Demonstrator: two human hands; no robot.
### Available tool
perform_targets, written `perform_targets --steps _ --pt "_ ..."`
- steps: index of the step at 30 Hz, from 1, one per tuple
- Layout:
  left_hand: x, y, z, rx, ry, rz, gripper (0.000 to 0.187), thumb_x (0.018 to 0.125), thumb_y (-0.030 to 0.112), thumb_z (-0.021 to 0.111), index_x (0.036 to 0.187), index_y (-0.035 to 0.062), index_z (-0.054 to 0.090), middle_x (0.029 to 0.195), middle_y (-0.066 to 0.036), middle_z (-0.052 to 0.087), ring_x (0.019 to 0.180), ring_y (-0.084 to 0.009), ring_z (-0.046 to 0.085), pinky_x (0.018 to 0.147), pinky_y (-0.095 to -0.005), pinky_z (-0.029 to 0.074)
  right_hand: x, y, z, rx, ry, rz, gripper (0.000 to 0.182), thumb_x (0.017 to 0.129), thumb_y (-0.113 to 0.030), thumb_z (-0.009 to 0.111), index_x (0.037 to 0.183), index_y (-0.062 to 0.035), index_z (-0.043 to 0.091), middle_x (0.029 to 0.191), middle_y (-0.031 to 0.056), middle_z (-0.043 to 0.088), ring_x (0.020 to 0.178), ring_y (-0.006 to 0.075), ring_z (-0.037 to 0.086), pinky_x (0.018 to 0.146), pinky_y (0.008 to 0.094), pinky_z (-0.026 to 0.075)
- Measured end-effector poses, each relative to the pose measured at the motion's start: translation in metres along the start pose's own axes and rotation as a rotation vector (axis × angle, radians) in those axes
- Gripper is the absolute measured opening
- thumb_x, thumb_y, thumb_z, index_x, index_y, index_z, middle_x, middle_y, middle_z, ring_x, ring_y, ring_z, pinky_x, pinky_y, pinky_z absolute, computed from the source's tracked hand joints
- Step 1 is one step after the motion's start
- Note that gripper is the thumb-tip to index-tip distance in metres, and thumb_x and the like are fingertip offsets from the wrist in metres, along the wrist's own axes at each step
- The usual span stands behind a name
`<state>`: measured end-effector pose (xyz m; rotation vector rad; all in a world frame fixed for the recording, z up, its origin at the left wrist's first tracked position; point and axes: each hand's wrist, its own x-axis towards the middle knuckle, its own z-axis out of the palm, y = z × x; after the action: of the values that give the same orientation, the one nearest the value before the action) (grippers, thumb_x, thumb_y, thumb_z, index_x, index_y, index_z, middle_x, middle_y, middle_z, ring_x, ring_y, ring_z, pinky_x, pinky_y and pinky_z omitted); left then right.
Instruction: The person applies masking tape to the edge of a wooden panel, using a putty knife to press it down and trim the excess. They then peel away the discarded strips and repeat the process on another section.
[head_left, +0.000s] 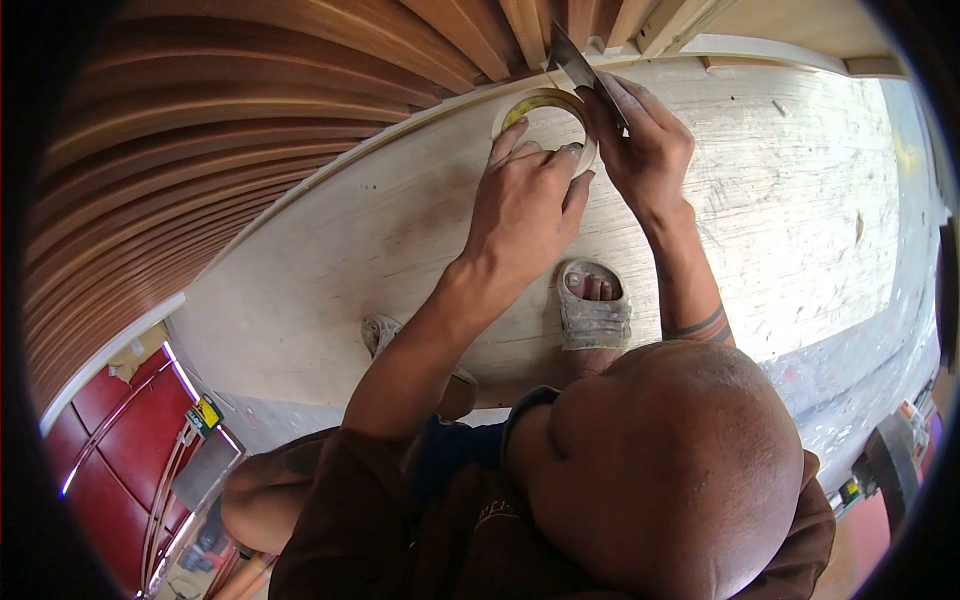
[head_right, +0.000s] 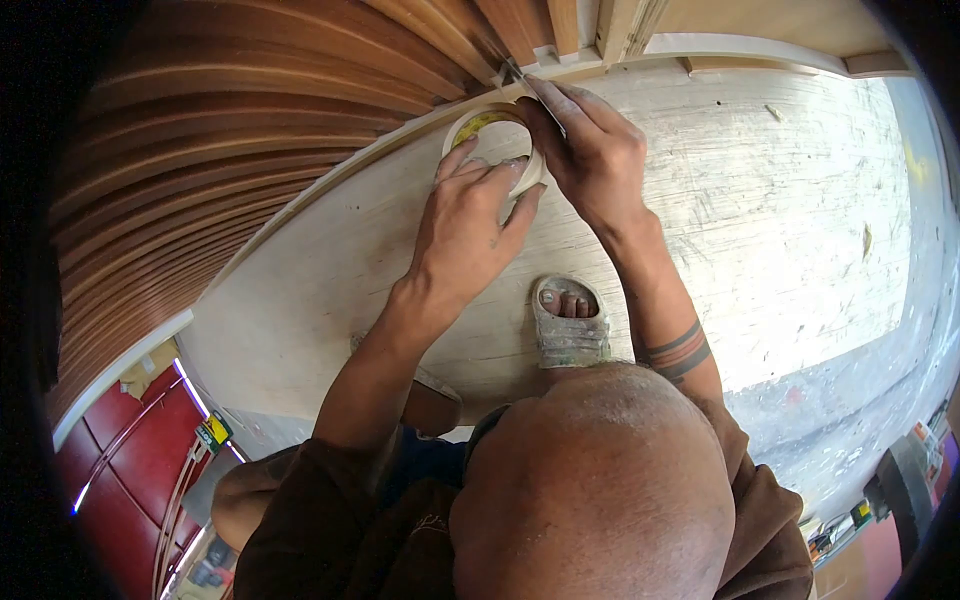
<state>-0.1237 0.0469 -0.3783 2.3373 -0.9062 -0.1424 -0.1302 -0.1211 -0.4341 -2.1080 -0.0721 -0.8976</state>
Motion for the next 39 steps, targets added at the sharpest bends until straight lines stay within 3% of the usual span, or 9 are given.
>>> perform_targets --steps 13,23,33,39 --pt "0.0 0.0 0.002 0.053 -0.072 0.044 0.023 0.091 0.012 0.075 0.108 -0.0033 0.075 0.081 -0.02 0.071 0.085 -0.0361 0.07 0.118 -0.0532 0.041 0.003 -0.002 -0.005 0.031 -0.05 0.055 0.039 0.085 -0.004 0.085 0.123 -0.0059 0.077 0.102 0.014 0.077 0.081 0.0297 0.076 0.068 0.0369 0.06" --pt "0.003 0.0 -0.004 0.124 -0.16 0.062 0.021 0.093 0.011 0.072 0.109 -0.0016 0.076 0.083 -0.022 0.07 0.089 -0.0379 0.07 0.119 -0.0534 0.039 0.007 0.004 -0.008 0.067 -0.05 0.043 0.035 0.087 -0.004 0.084 0.121 -0.0037 0.077 0.096 0.0132 0.077 0.07 0.0238 0.072 0.062 0.0349 0.058" --pt "-0.002 -0.006 0.001 0.07 -0.03 -0.003 0.029 0.092 0.013 0.074 0.113 -0.0061 0.074 0.084 -0.023 0.071 0.087 -0.039 0.07 0.115 -0.0525 0.043 0.007 0.009 -0.002 0.047 -0.037 0.022 0.033 0.087 -0.006 0.084 0.12 -0.0043 0.077 0.097 0.0135 0.077 0.076 0.0299 0.074 0.066 0.0373 0.059" --pt "-0.001 -0.003 0.001 0.067 -0.03 -0.004 0.029 0.092 0.014 0.074 0.112 -0.0068 0.074 0.083 -0.024 0.071 0.085 -0.0397 0.07 0.114 -0.0522 0.044 0.004 0.007 -0.009 -0.018 -0.07 0.031 0.035 0.087 -0.004 0.084 0.121 -0.0057 0.077 0.099 0.0121 0.078 0.077 0.0276 0.075 0.067 0.0365 0.06"
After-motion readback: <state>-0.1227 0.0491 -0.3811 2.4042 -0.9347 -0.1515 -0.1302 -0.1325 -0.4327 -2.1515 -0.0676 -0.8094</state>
